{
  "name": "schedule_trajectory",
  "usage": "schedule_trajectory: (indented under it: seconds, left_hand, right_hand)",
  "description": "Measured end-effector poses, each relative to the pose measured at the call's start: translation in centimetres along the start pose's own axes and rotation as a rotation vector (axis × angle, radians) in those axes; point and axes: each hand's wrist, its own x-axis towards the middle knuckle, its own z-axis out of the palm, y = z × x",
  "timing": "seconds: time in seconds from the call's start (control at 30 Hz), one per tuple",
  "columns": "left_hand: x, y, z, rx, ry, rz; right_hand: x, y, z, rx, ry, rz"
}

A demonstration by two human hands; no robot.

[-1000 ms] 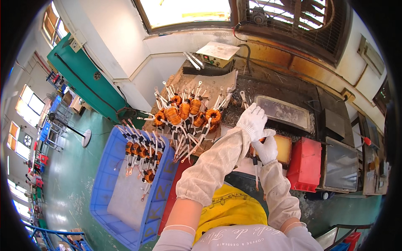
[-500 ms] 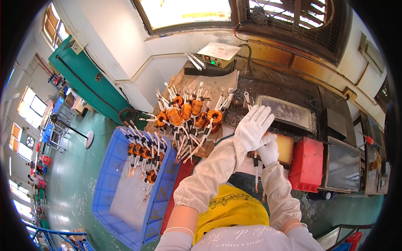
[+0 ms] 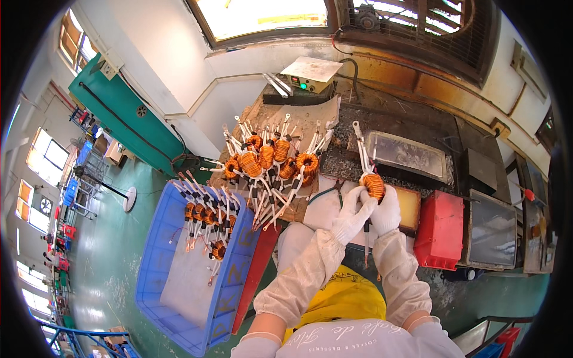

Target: The person scrapes the molten solder bath, puts on gloves, and dips the wire leads of inductor coils into flux and molten solder by hand.

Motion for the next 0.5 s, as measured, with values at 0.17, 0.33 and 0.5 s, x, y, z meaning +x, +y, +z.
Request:
schedule_trajectory:
  seconds: [0.17,0.33,0.5]
  left_hand:
    - [0.3,-0.2,-0.3,-0.129,0.133,0.025]
    - [-0.4,1.0,-1.3,-0.289,0.157,0.022]
    - [-1.2,1.7,-2.5,-0.334,0.156,-0.032]
  right_hand:
    - [-2.9,-1.3,0.1,-0.197,-0.081,-0.221]
    - [-5.0,-2.5,-0.1,-0.179,-0.11,-0.419]
    - [-6.4,-3.3,0.3,-0.19,-0.173,-0.539]
